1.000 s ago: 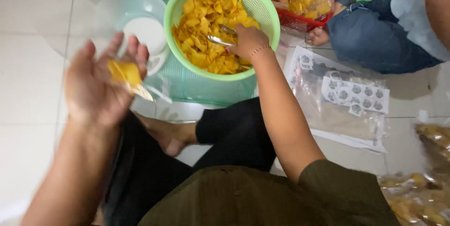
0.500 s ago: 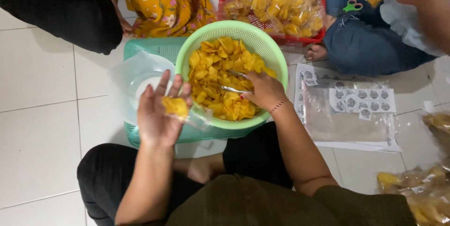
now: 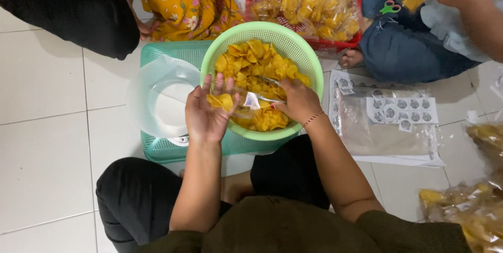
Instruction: A person uses tongs to package yellow chips into small plastic bags, occasionally using a scale to check the weight.
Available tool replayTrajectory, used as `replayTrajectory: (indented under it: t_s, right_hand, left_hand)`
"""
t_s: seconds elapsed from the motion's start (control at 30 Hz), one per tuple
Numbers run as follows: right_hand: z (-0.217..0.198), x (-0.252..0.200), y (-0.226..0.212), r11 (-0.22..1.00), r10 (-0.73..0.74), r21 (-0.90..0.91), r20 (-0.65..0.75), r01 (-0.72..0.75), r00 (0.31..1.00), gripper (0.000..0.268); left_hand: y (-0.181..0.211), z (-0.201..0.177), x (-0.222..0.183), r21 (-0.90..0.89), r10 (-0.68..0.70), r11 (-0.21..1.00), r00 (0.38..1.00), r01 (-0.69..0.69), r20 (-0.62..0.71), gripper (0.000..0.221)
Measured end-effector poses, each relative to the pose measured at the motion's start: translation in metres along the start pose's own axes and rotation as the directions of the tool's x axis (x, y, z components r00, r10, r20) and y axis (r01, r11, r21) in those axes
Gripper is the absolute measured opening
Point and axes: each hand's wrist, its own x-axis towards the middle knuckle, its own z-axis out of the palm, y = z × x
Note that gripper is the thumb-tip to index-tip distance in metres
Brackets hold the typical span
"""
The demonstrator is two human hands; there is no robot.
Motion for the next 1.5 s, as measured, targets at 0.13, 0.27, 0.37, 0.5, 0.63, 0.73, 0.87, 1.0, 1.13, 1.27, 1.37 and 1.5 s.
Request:
replayTrajectory:
  t_s: [0.13,0.27,0.37,0.5,0.63,0.73,0.87,1.0,1.13,1.27,1.37,1.5]
  right_hand:
    - [0.002,-0.002,0.001,1.0,-0.02,-0.02,-0.031,0.02,0.999,0.052]
    - [0.003,-0.005,0.006,0.998,-0.062,-0.002,-0.047,0.062,0.997,0.052]
    - [-0.002,-0.009,0.002,0.997,-0.073,0.008,-0.045,0.073,0.996,0.053]
    - [0.0,-0.007,0.004,0.996,-0.086,0.015,-0.057,0.087,0.995,0.053]
    - [0.005,-0.002,0.009,0.996,-0.083,0.01,-0.053,0.083,0.995,0.055]
    - [0.001,-0.005,0.006,0.996,-0.084,0.019,-0.053,0.085,0.995,0.056]
    - [0.002,-0.011,0.008,0.994,-0.076,0.074,-0.057,0.08,0.995,0.063]
    - [-0.006,-0.024,0.003,0.992,-0.037,0.115,-0.052,0.042,0.998,0.066]
    - [-0.003,-0.041,0.005,0.98,-0.048,0.18,-0.179,0.08,0.983,0.068]
    - [-0.004,-0.06,0.011,0.949,-0.168,0.186,-0.385,0.254,0.907,0.042]
    - [-0.02,-0.074,0.016,0.915,-0.301,0.085,-0.508,0.394,0.807,0.04]
    - [-0.061,-0.107,-0.008,0.929,-0.324,-0.012,-0.511,0.371,0.796,0.042]
  left_hand:
    - [0.002,0.006,-0.003,-0.002,0.033,0.999,0.999,-0.033,-0.022,0.031]
    - [-0.003,0.006,-0.007,0.0,0.039,0.999,0.998,-0.039,-0.041,0.029]
    - [-0.002,0.005,-0.01,0.004,0.033,0.999,0.999,-0.033,-0.037,0.029]
    - [0.009,-0.002,-0.004,0.015,0.039,0.999,0.999,-0.039,-0.03,0.03]
    - [0.02,-0.005,0.0,0.021,0.062,0.998,0.997,-0.061,-0.04,0.03]
    - [0.023,-0.003,0.0,0.044,0.069,0.997,0.997,-0.067,-0.046,0.029]
    - [0.022,0.002,-0.004,0.056,0.075,0.996,0.996,-0.072,-0.048,0.027]
    - [0.023,-0.001,-0.001,0.055,0.086,0.995,0.996,-0.084,-0.034,0.027]
    - [0.02,-0.002,-0.004,0.057,0.073,0.996,0.997,-0.071,-0.022,0.027]
    - [0.019,-0.007,-0.005,0.042,0.045,0.998,0.999,-0.046,0.02,0.027]
    - [0.012,-0.008,-0.006,0.079,0.089,0.993,0.995,-0.093,0.047,0.031]
    - [0.004,0.003,-0.016,0.122,0.112,0.986,0.994,-0.11,-0.009,0.043]
